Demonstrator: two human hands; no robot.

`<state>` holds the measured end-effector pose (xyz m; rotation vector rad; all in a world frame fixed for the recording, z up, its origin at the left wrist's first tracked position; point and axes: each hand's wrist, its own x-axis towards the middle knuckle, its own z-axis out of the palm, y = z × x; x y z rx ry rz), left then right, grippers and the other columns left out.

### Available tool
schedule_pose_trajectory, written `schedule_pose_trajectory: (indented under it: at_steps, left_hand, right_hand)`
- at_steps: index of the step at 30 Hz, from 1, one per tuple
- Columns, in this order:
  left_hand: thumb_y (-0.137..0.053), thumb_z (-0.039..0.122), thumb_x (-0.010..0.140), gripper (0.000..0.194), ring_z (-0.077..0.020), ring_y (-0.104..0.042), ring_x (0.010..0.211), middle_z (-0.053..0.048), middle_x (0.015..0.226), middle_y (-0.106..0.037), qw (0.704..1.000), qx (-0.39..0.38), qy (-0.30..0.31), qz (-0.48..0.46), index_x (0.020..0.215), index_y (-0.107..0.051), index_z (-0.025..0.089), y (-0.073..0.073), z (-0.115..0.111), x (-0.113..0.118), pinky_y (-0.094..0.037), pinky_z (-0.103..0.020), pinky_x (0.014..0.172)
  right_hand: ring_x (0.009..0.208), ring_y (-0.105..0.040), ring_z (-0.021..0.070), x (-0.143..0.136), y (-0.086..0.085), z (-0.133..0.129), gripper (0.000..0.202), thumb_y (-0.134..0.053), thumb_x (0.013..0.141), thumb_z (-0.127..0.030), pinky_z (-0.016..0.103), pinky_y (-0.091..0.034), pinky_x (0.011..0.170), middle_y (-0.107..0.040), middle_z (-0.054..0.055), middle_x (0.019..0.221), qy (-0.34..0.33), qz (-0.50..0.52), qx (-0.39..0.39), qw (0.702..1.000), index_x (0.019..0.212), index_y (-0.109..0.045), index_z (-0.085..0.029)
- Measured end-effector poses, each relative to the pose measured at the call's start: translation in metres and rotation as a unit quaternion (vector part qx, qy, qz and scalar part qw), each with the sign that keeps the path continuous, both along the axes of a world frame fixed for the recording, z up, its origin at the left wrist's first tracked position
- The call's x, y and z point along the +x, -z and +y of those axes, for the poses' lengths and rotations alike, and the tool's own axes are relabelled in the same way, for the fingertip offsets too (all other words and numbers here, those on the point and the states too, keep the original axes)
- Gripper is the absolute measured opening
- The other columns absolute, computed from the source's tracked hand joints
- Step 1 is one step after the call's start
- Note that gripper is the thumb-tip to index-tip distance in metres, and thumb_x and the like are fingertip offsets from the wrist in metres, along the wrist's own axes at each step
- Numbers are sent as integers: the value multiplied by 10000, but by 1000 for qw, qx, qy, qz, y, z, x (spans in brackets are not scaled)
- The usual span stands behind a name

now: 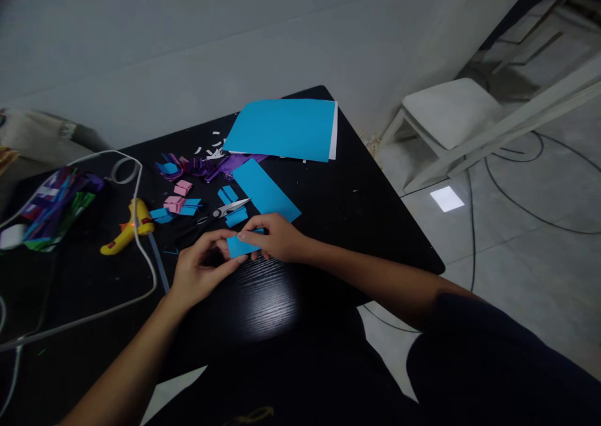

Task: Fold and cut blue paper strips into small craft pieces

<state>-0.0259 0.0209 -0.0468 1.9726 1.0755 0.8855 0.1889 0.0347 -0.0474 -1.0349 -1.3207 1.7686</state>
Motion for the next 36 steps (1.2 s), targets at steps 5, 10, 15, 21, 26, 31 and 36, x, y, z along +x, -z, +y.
schedule_pose_trajectory:
  at_steps: [5,10,15,21,26,31,36]
  left_hand:
    - [-816,266,830,404,-105,-642,611,51,712,-661,1000,17,4,3,1197,-659,209,1,-1,-2,-539,-216,607]
    - [-810,236,830,413,-100,-632,626,54,734,-657,1000,8,10,2,1207,-641,221,1,-1,-1,-535,-217,630]
    - [-764,253,866,428,-128,-651,688,32,795,-672,999,-30,18,-16,1250,-577,222,-3,-1,3,-539,-243,669]
    - [-618,287,981,91,-112,-593,651,26,754,-632,998,-50,-23,20,1004,-648,205,-1,-2,2,-461,-224,622]
    - [-634,309,967,114,-117,-574,624,30,707,-612,998,-38,-51,0,965,-656,197,0,-2,1,-446,-228,604]
    - [-638,336,957,152,-121,-567,597,25,688,-604,993,-48,-106,-28,913,-648,191,-3,-1,1,-445,-234,578]
    - [-649,352,942,170,-118,-554,581,28,675,-592,989,-50,-131,-36,888,-649,190,-3,0,2,-436,-231,560]
  right_hand:
    - [410,-535,72,-1,0,0,146,-661,932,-253,188,-410,411,-647,-21,566,1,-5,-4,1000,859,-682,-128]
    - [439,-562,90,-1,0,1,136,-671,920,-255,200,-429,419,-640,-20,582,6,-1,-9,1000,862,-677,-132]
    - [526,-626,108,-1,3,-1,157,-681,915,-284,212,-476,455,-677,14,700,19,-6,35,999,879,-679,-131]
    - [666,-689,123,1,5,-6,179,-675,938,-319,223,-504,587,-731,36,837,22,-66,161,984,911,-719,-147]
    - [606,-632,111,1,5,-5,169,-691,910,-319,231,-493,562,-705,20,803,50,-77,155,984,890,-719,-154]
    - [601,-642,121,1,3,0,175,-718,873,-326,245,-537,562,-661,2,735,83,-26,92,992,857,-689,-154]
    - [585,-632,107,0,3,2,203,-746,854,-342,236,-545,552,-651,-3,738,98,2,74,992,831,-664,-158]
